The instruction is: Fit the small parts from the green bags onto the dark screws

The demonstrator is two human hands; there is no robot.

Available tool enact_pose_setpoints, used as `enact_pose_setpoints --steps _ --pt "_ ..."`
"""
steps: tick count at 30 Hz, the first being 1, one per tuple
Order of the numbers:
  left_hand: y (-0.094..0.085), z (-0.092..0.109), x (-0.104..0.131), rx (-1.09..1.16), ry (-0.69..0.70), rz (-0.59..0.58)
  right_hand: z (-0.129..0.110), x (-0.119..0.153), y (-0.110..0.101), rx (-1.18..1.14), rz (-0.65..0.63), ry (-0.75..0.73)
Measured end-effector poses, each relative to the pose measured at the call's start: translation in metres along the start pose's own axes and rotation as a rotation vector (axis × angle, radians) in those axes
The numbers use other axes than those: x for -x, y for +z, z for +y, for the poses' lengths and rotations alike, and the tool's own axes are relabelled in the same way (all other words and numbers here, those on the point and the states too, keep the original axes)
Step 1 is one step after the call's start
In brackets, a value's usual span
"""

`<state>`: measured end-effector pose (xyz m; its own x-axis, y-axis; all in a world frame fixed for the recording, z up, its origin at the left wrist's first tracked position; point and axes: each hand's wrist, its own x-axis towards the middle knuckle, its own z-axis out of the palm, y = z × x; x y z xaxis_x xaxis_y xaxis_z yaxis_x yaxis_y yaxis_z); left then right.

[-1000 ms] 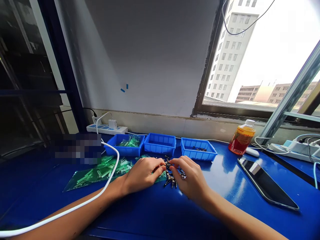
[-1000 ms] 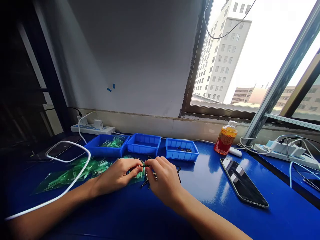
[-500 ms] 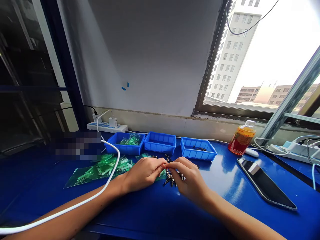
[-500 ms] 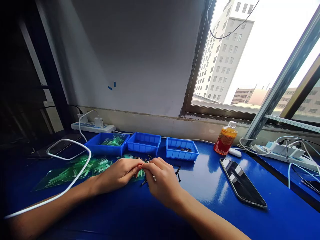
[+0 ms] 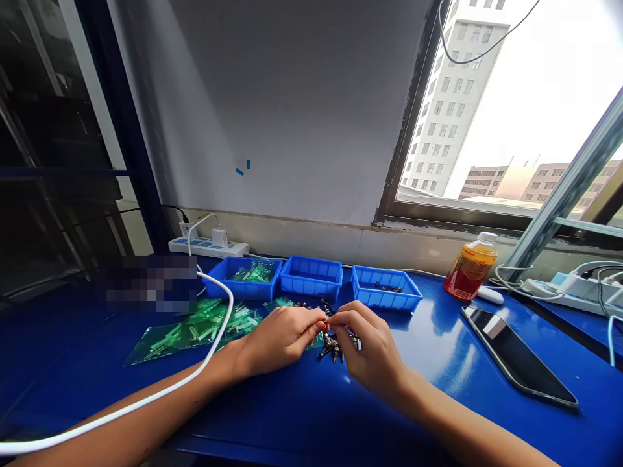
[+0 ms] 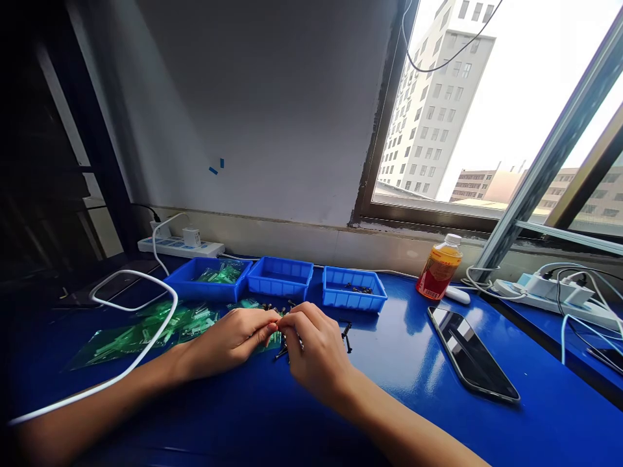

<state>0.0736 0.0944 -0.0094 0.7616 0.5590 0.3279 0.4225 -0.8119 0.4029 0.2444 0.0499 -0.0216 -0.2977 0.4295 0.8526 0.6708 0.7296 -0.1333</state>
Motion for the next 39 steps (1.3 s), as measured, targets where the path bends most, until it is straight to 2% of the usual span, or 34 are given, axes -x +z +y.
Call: enact_pose_setpoints --steps 5,9,14,27,32,39 --pt "-0.0005 -0.0002 0.0002 0.006 -0.031 0.01 0.0017 -0.0021 -0.0028 0.0 0.047 0.005" --pt "0.0003 -0.0009 0.0002 -0.003 -0.042 0.017 0.0031 -0.0021 -0.0028 -0.013 -0.018 0.014" --pt "0.0006 -0.0018 0.0001 -0.006 -0.064 0.016 0.002 -0.0019 -0.0017 -0.042 -0.096 -0.071" --pt "0.0005 -0.0025 -0.0002 -0.004 -0.032 0.023 0.0022 -0.0022 -0.0015 -0.007 -0.073 -0.104" --pt "0.0004 -0.0017 -0.0006 0.0 -0.034 0.017 0.0058 -0.0008 -0.0006 0.126 -0.016 -0.017" --pt "0.0006 -0.0021 -0.0013 -0.011 -0.05 0.013 0.0098 0.0011 0.0023 0.155 -0.047 0.056"
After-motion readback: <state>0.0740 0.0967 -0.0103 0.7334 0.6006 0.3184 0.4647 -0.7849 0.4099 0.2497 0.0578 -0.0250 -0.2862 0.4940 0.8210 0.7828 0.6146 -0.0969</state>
